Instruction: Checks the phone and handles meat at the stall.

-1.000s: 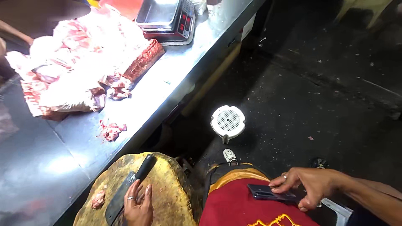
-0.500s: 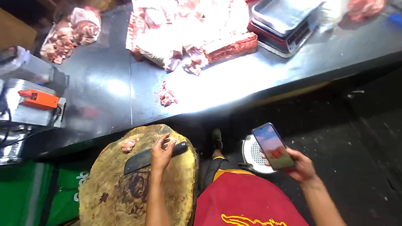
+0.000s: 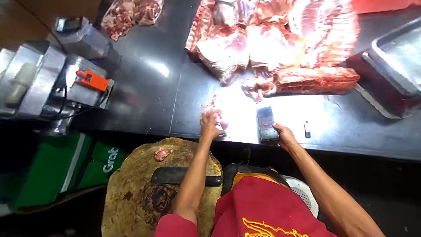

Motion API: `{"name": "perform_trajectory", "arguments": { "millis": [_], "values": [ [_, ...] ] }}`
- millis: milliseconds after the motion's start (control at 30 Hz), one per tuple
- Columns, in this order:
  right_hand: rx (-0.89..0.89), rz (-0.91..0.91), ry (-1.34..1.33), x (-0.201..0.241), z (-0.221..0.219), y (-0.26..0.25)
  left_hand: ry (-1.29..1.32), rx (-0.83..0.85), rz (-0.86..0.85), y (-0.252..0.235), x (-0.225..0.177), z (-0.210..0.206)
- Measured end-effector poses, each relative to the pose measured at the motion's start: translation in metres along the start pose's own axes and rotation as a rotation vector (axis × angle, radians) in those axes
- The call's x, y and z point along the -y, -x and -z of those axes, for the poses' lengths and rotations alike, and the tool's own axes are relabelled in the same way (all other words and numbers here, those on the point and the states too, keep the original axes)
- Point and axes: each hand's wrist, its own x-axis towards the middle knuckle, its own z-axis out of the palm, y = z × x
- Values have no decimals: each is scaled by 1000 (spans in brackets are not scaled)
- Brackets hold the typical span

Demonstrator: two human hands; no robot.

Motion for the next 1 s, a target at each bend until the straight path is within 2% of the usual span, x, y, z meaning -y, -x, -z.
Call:
{"name": "perform_trajectory", "arguments": {
  "millis": [100,233,300,433,600,733,867,1000],
  "values": [
    [44,43,309,10,-4,-10,-63,8,20,-10,-20,-10],
    [58,151,647,19,-15,-3,-43,21,136,-35,-33,-10],
    [45,168,788,25,-13,1,-4,32,163,-37,-44,-4],
    [172,235,991,33,4,0,24,40,153,-45,-42,-10],
    [319,246,1096,49,15,-8,73,-30,119,-40,-42,-23],
    [346,250,1112,69,17,-9,105,-45,70,-28,-46,-37],
    [295,290,1053,88,15,-16,123,19,51,-36,-39,-34],
    [226,255,947,101,3,-16,203,195,94,-48,-18,5]
  ]
}}
